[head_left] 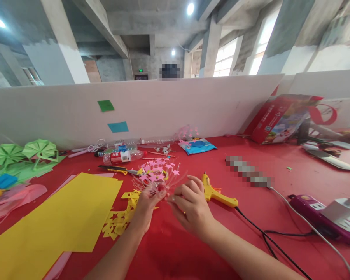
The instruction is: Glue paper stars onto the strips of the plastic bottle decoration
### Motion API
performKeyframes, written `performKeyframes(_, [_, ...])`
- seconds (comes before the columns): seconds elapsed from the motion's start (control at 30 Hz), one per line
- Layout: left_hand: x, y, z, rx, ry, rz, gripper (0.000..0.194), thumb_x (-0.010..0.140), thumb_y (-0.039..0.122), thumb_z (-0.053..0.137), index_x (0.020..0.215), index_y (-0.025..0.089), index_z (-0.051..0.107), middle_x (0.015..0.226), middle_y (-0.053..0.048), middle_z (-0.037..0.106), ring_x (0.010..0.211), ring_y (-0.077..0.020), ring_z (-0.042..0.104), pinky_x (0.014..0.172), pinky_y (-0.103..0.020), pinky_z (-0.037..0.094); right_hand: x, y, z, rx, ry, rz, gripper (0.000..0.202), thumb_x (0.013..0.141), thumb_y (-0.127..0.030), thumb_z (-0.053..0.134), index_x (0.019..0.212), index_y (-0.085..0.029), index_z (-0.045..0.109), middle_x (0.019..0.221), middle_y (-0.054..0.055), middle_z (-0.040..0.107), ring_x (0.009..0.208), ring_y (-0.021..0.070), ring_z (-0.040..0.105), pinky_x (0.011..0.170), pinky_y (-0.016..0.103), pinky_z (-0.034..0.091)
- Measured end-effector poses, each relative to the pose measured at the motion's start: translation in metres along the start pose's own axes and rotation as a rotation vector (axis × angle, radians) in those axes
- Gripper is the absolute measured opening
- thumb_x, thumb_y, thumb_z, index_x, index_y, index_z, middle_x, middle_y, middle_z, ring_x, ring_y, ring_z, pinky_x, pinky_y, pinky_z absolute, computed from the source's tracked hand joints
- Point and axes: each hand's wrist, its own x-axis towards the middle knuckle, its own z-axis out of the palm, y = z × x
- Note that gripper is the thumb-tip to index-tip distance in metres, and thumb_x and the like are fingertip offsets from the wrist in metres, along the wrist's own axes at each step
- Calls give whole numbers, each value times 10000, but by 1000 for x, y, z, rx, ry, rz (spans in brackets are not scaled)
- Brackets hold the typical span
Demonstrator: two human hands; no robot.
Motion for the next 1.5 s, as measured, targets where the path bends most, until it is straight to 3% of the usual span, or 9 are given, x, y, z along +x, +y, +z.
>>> performKeyframes(0.17, [0, 0, -2, 4, -2, -5, 256, 713, 323, 734, 912, 173, 676, 799, -18, 675, 726, -145, 591, 719, -253, 449, -2, -1, 3, 42, -42, -48, 203, 894, -135, 479, 749, -207, 601, 737, -21, 600, 747, 139, 459, 1036, 402, 279])
performKeyframes(0.37, [0, -1, -4, 25, -40, -14, 333, 734, 330, 722, 1031, 191, 666, 896, -31, 691, 823, -161, 616, 790, -260, 456, 1, 0, 0, -69, 23, -17, 103, 895, -171, 542, 861, -207, 631, 766, -3, 616, 745, 149, 469, 1012, 420, 302])
performKeyframes(0.47, [-1, 0, -3, 7, -50, -16, 301, 725, 310, 731, 994, 194, 666, 858, -20, 681, 814, -157, 614, 803, -262, 450, 1, 2, -2, -108, 31, -11, 83, 886, -192, 565, 929, -204, 635, 808, 12, 630, 770, 164, 483, 1002, 436, 303])
performKeyframes(0.57, [-1, 1, -3, 16, -49, -6, 264, 722, 305, 732, 951, 192, 664, 806, -9, 667, 770, -148, 603, 773, -255, 445, 1, 2, -3, -117, 40, -4, 73, 887, -207, 568, 914, -203, 636, 801, 12, 626, 771, 165, 485, 1004, 439, 303])
performKeyframes(0.9, [-3, 0, -1, 5, -87, -8, 327, 732, 279, 719, 1039, 185, 659, 910, -40, 709, 856, -187, 636, 825, -290, 451, 2, 0, -4, -105, 68, -2, 107, 900, -200, 548, 848, -227, 637, 774, -3, 612, 752, 149, 480, 1001, 430, 328])
performKeyframes(1.2, [-1, -1, -5, 28, -37, 7, 293, 730, 327, 731, 980, 187, 675, 913, -44, 707, 802, -163, 628, 795, -273, 448, 2, -1, -4, -119, 54, 14, 71, 882, -219, 573, 863, -216, 641, 785, 3, 612, 768, 155, 493, 1005, 433, 320])
performKeyframes(1.5, [-3, -2, 0, 25, -24, -61, 366, 640, 309, 794, 959, 171, 677, 868, -43, 722, 832, -201, 646, 799, -299, 462, 2, -3, -6, -105, 109, -21, 142, 877, -157, 543, 797, -232, 633, 761, -11, 605, 725, 142, 483, 1008, 438, 327])
